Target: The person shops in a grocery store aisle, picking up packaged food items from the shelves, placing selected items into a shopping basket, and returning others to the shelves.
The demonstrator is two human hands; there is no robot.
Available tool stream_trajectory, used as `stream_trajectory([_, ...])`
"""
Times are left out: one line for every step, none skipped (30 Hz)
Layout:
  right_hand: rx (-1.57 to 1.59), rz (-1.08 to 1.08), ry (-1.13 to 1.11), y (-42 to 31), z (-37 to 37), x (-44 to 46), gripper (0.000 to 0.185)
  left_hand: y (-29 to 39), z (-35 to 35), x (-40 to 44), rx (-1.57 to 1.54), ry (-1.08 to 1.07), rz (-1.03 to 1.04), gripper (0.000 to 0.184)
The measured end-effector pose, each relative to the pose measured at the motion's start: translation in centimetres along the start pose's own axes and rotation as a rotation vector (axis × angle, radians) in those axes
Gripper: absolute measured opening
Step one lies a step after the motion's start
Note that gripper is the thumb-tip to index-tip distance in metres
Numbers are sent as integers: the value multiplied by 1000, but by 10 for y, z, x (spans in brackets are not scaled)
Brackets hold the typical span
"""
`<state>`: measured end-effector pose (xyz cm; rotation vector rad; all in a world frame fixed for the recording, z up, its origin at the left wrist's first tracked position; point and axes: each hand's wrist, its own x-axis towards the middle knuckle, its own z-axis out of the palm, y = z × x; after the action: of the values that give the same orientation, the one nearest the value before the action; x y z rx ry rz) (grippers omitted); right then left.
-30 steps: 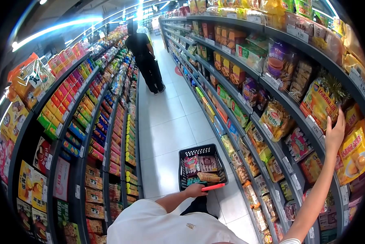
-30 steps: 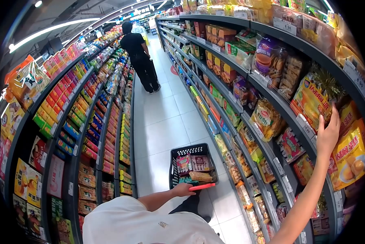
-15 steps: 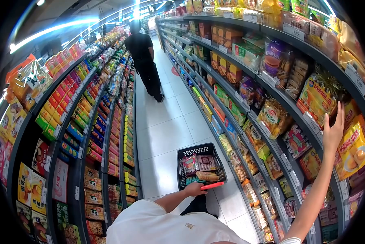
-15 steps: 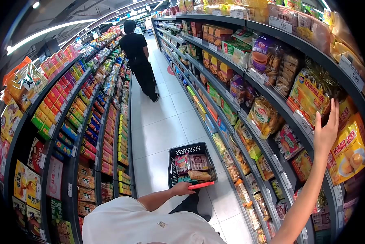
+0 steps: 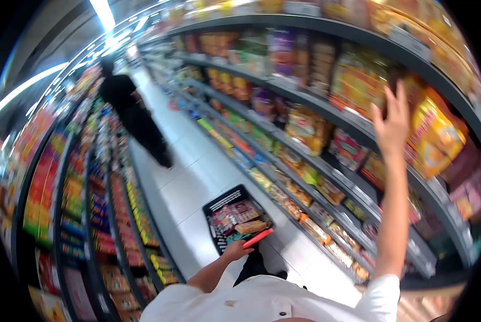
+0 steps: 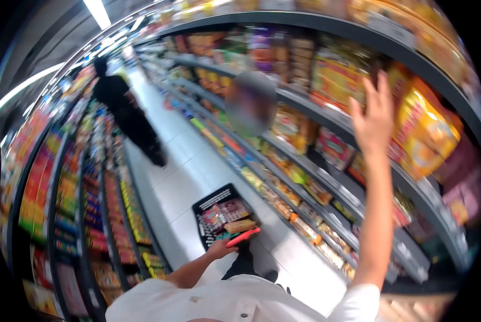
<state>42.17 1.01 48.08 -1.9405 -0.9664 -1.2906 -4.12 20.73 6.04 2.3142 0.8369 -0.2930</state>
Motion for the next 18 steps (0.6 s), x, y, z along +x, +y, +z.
stream_trajectory([0, -18, 63, 0, 1, 2, 51, -2, 3, 2, -21, -3, 12, 51])
stream_trajectory([9, -37, 69, 1, 2, 2, 50, -8, 7, 5, -24, 4, 54, 52])
stream_trajectory([-13, -11, -19, 11, 9, -3, 51, -12, 12, 6, -27, 8, 67, 52])
stream_trajectory([-67, 44, -200, 19, 16, -10, 51, -15, 15, 7, -36, 20, 71, 52])
stream_trajectory([-6, 34, -243, 13, 9, -9, 49, -14, 14, 7, -32, 22, 71, 52])
stream_trajectory([-6, 17, -168, 12, 10, -11, 48, -14, 14, 6, -16, 15, 67, 52])
stream_trajectory([17, 43, -101, 9, 7, -10, 48, -9, 10, 4, -1, 15, 60, 52])
stream_trajectory([42, 65, -34, 6, 4, -9, 48, -5, 9, 4, 10, 18, 49, 52])
stream_trajectory([39, 56, -15, 6, 4, -9, 48, -11, 13, 7, 10, 15, 56, 51])
stream_trajectory([37, 48, 2, 7, 4, -9, 48, -9, 12, 6, 4, 15, 56, 51])
stream_trajectory([36, 40, 20, 9, 4, -9, 47, -7, 11, 5, -1, 16, 55, 50])
stream_trajectory([2, 89, -137, 11, 5, -10, 49, -5, 9, 4, -7, 19, 54, 50])
stream_trajectory([23, 91, -194, 15, 6, -12, 50, -4, 8, 4, -7, 23, 54, 50])
stream_trajectory([45, 92, -251, 17, 6, -13, 52, -4, 8, 4, -8, 28, 53, 49])
stream_trajectory([26, 93, -177, 18, 5, -15, 51, -4, 9, 3, -10, 33, 50, 49])
stream_trajectory([9, 92, -101, 16, 2, -14, 51, -4, 9, 3, -13, 30, 51, 49])
stream_trajectory([-8, 91, -26, 14, 0, -12, 51, -5, 10, 4, -17, 28, 52, 49])
stream_trajectory([-15, 92, -66, 15, 0, -11, 50, -5, 10, 5, -20, 25, 52, 49])
